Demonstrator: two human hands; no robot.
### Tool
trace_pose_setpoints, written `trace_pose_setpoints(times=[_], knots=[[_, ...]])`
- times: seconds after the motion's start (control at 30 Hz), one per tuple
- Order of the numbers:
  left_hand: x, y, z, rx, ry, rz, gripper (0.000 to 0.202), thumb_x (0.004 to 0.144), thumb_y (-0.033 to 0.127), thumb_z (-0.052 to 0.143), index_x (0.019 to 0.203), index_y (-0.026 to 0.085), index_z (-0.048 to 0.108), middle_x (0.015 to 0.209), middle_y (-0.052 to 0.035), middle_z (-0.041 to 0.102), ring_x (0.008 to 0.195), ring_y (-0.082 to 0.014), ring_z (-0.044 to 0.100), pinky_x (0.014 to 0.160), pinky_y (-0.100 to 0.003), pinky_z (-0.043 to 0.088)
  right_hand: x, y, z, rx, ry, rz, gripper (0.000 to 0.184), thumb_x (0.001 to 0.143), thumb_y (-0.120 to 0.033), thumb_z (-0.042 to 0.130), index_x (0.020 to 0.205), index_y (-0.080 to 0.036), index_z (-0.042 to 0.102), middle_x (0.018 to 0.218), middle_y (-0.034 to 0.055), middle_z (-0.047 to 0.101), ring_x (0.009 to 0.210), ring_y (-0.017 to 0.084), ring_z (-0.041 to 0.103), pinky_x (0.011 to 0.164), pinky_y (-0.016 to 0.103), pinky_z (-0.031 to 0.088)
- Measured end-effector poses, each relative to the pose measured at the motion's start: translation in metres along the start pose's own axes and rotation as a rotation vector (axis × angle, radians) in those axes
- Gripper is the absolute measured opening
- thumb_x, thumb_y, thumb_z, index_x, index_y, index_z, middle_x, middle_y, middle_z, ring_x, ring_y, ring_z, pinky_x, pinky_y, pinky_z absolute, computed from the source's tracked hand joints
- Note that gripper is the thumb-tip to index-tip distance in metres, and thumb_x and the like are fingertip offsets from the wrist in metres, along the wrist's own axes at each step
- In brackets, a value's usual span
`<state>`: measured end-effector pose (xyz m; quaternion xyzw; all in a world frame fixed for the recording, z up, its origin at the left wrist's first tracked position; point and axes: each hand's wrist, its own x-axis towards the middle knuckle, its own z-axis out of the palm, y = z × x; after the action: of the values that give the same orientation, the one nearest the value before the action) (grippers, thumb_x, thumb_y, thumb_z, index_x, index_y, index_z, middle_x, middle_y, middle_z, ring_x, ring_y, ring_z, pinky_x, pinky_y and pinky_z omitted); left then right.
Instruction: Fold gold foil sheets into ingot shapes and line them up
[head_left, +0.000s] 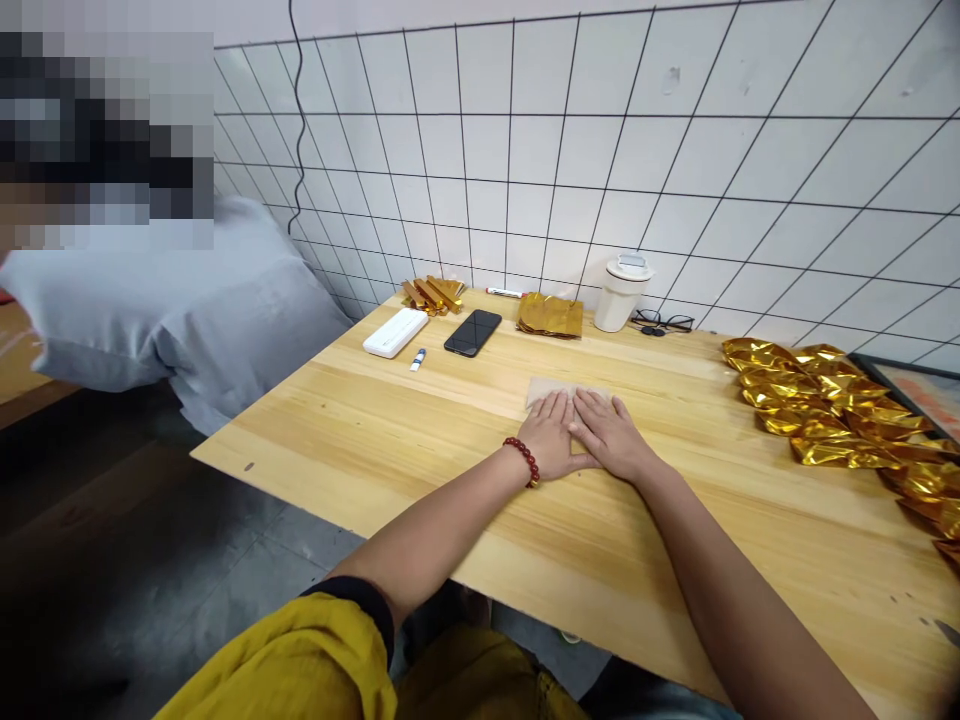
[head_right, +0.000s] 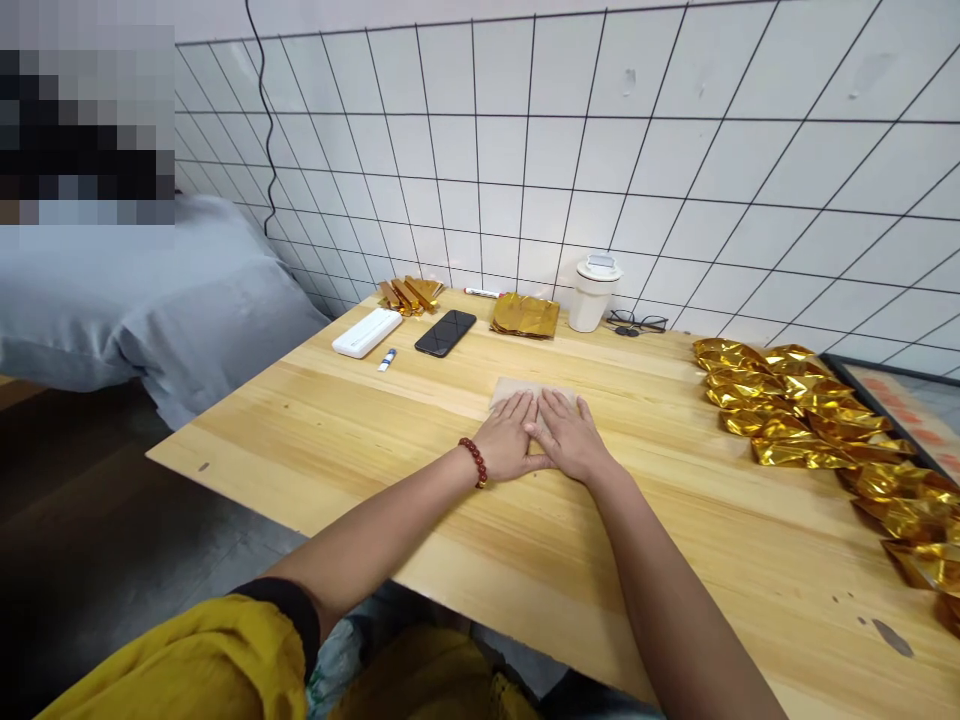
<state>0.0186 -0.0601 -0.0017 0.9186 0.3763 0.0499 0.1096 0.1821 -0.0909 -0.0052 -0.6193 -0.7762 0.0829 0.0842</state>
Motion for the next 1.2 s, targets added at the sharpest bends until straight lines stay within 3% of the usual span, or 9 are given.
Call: trace_pose_setpoints(times=[0.13,0.27,0.43,0.6,0.67,0.77,0.87,1.03,1.2], knots=[[0.001,-0.002,0.000,-0.004,0.006,0.032,0.105,0.085,0.077,0.040,0.157,0.004,0.019,0.165,-0.0221,0.017,0.154,-0.0341,0.013,0.126,-0.047,0.012,0.006,-0.004,-0.001,-0.045,-0.076,0.103,0.077,0.100,-0.059,0.016,0.158,-0.010,0.025,0.166,0.0134,0.017,0.154,0.027,0.015,0.123,0.053,0.008],[0.002,-0.003,0.000,0.002,-0.011,0.027,0.101,0.085,0.075,0.041,0.158,0.009,0.018,0.165,-0.0199,0.019,0.154,-0.0354,0.014,0.125,-0.051,0.014,0.007,-0.008,-0.002,-0.052,-0.052,0.146,0.075,0.100,-0.059,0.014,0.159,-0.013,0.024,0.167,0.0120,0.016,0.154,0.026,0.013,0.123,0.052,0.007],[0.009,-0.002,-0.005,0.063,-0.102,-0.008,0.103,0.084,0.073,0.041,0.157,0.005,0.018,0.166,-0.0223,0.012,0.154,-0.0356,0.009,0.125,-0.050,0.012,0.005,-0.010,-0.003,-0.032,-0.055,0.198,0.073,0.101,-0.059,0.014,0.159,-0.016,0.024,0.167,0.0107,0.015,0.155,0.026,0.012,0.122,0.055,0.007],[0.006,-0.003,-0.019,0.068,-0.210,0.045,0.083,0.087,0.050,0.048,0.154,0.006,0.030,0.165,-0.0197,0.017,0.154,-0.0323,0.015,0.124,-0.044,0.019,-0.009,-0.011,-0.001,-0.031,-0.043,0.208,0.074,0.100,-0.060,0.012,0.159,-0.018,0.025,0.167,0.0111,0.014,0.154,0.027,0.013,0.122,0.057,0.011],[-0.002,-0.002,-0.020,0.068,-0.170,0.102,0.064,0.091,0.036,0.041,0.148,0.008,0.042,0.162,-0.0169,0.029,0.151,-0.0266,0.025,0.124,-0.039,0.023,-0.020,-0.013,0.001,-0.066,-0.046,0.194,0.075,0.099,-0.062,0.013,0.159,-0.018,0.025,0.167,0.0115,0.015,0.154,0.027,0.014,0.122,0.057,0.013],[-0.014,0.002,-0.013,0.060,0.001,0.151,0.051,0.095,0.025,0.030,0.139,0.012,0.054,0.155,-0.0136,0.044,0.146,-0.0204,0.036,0.122,-0.037,0.028,-0.037,-0.014,0.004,-0.112,-0.038,0.181,0.077,0.099,-0.063,0.016,0.159,-0.016,0.024,0.167,0.0119,0.016,0.154,0.028,0.014,0.122,0.055,0.011],[-0.023,0.009,-0.004,0.047,0.076,0.085,0.054,0.100,0.035,0.026,0.145,0.013,0.046,0.161,-0.0140,0.034,0.150,-0.0231,0.029,0.123,-0.044,0.026,-0.050,-0.015,0.003,-0.112,-0.034,0.177,0.075,0.100,-0.060,0.016,0.159,-0.016,0.023,0.167,0.0126,0.015,0.154,0.029,0.015,0.122,0.057,0.009],[-0.032,0.019,0.000,0.060,-0.040,0.038,0.085,0.094,0.072,0.024,0.154,0.013,0.031,0.165,-0.0153,0.022,0.153,-0.0290,0.019,0.123,-0.053,0.014,-0.066,-0.009,-0.001,-0.165,-0.070,0.182,0.066,0.101,-0.051,0.022,0.160,-0.020,0.022,0.166,0.0125,0.018,0.154,0.028,0.017,0.121,0.059,0.008],[-0.034,0.022,0.001,0.120,-0.030,0.010,0.089,0.091,0.077,0.019,0.156,0.016,0.028,0.166,-0.0136,0.020,0.153,-0.0285,0.017,0.123,-0.054,0.013,-0.084,0.011,-0.008,-0.155,-0.061,0.273,0.070,0.100,-0.055,0.022,0.159,-0.019,0.024,0.166,0.0125,0.019,0.153,0.027,0.018,0.121,0.061,0.006]])
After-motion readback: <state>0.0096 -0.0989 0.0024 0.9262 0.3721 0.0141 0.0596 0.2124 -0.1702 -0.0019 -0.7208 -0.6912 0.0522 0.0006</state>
